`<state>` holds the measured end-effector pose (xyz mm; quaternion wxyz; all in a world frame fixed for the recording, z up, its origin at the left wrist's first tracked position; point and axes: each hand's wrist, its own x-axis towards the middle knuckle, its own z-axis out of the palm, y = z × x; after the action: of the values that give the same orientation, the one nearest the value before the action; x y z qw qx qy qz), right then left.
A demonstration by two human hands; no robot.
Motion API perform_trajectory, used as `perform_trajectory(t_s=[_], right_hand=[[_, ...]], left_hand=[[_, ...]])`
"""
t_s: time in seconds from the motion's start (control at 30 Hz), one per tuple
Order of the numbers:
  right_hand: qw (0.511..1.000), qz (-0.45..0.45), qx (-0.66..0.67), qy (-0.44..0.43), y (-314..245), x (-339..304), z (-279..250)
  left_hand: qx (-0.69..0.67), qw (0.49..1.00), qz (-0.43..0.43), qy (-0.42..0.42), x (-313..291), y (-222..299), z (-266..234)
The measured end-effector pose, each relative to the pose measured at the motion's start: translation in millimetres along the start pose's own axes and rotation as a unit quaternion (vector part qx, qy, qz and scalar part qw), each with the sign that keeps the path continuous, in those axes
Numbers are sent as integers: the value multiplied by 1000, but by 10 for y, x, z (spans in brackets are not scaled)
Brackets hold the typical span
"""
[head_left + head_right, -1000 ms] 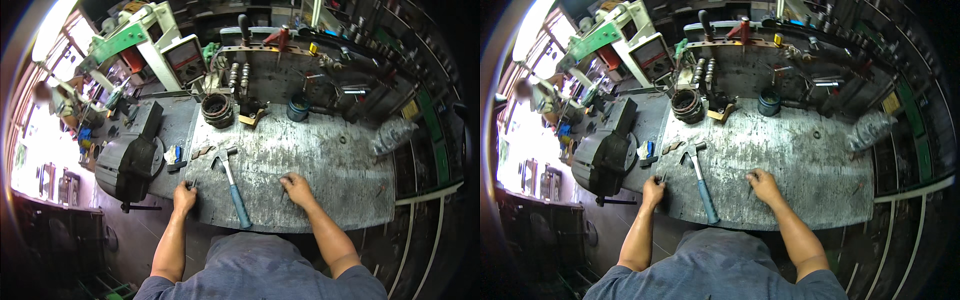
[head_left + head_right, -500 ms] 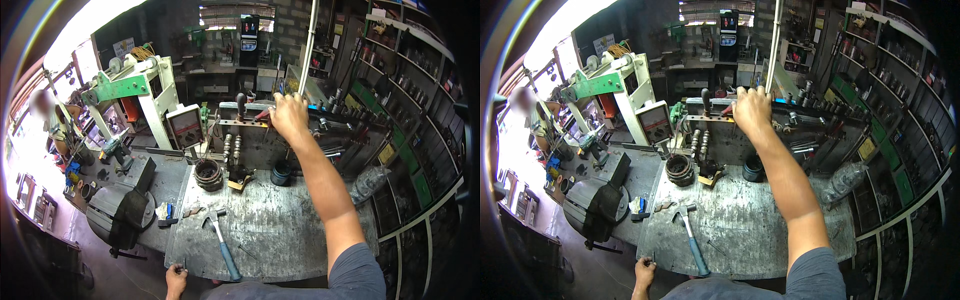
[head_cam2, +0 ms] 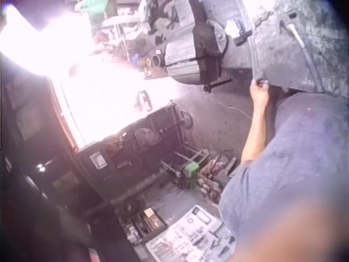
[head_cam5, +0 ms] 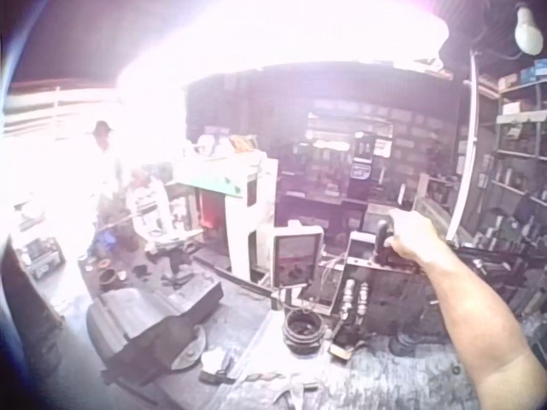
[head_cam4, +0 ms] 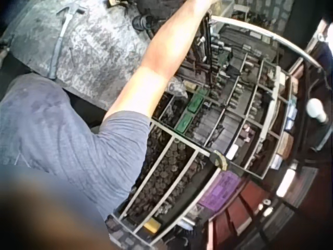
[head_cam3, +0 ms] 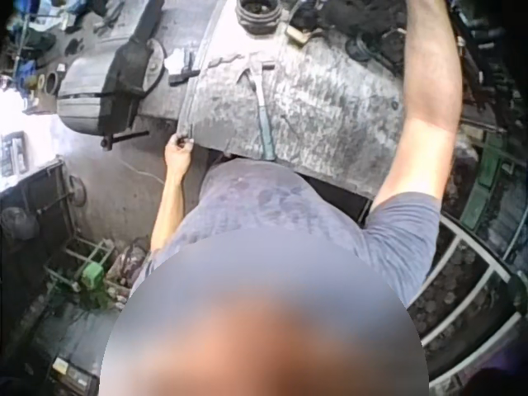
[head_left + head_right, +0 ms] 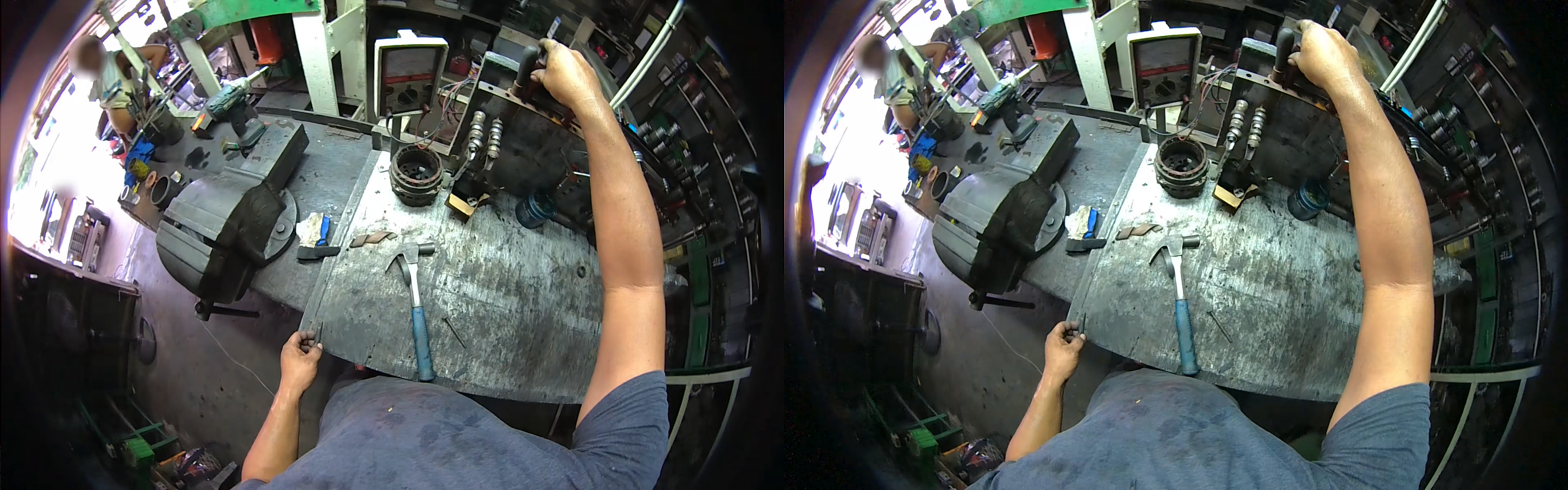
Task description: The person sorts a pile of metal fasteners on a workbench, picking them up and placing them into a container. They then move the container under the workbench and later retrieve a wrench from a wall rack.
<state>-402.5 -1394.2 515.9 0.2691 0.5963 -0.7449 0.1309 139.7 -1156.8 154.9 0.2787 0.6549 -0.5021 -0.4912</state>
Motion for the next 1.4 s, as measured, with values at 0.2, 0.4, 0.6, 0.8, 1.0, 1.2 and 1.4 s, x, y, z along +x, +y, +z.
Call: perform_trajectory(t_s=[0.2, 0.4, 0.6, 0.8, 1.0, 1.2, 1.4], right_hand=[[955, 13, 228, -189, -601, -1545, 105], [815, 106, 301, -483, -1887, -3846, 1298], [796, 225, 390, -403, -1851, -4016, 1523], [808, 179, 522, -208, -1631, -4210, 1004], [783, 193, 563, -181, -1423, -4295, 460], [815, 165, 545, -109, -1047, -4618, 238], [806, 177, 556, -100, -389, -4964, 246]], left_hand=[[-47, 999, -15, -12, 119, -149, -6], [-212, 966, -13, -151, 597, -102, 231], [-210, 956, -38, -199, 886, 472, 629], [-230, 920, -22, -316, 774, 1228, 1311], [-379, 820, 76, -422, 507, 1603, 1464], [-250, 904, 158, -310, 131, 1769, 1752], [-4, 931, 357, -70, -264, 1574, 2452]])
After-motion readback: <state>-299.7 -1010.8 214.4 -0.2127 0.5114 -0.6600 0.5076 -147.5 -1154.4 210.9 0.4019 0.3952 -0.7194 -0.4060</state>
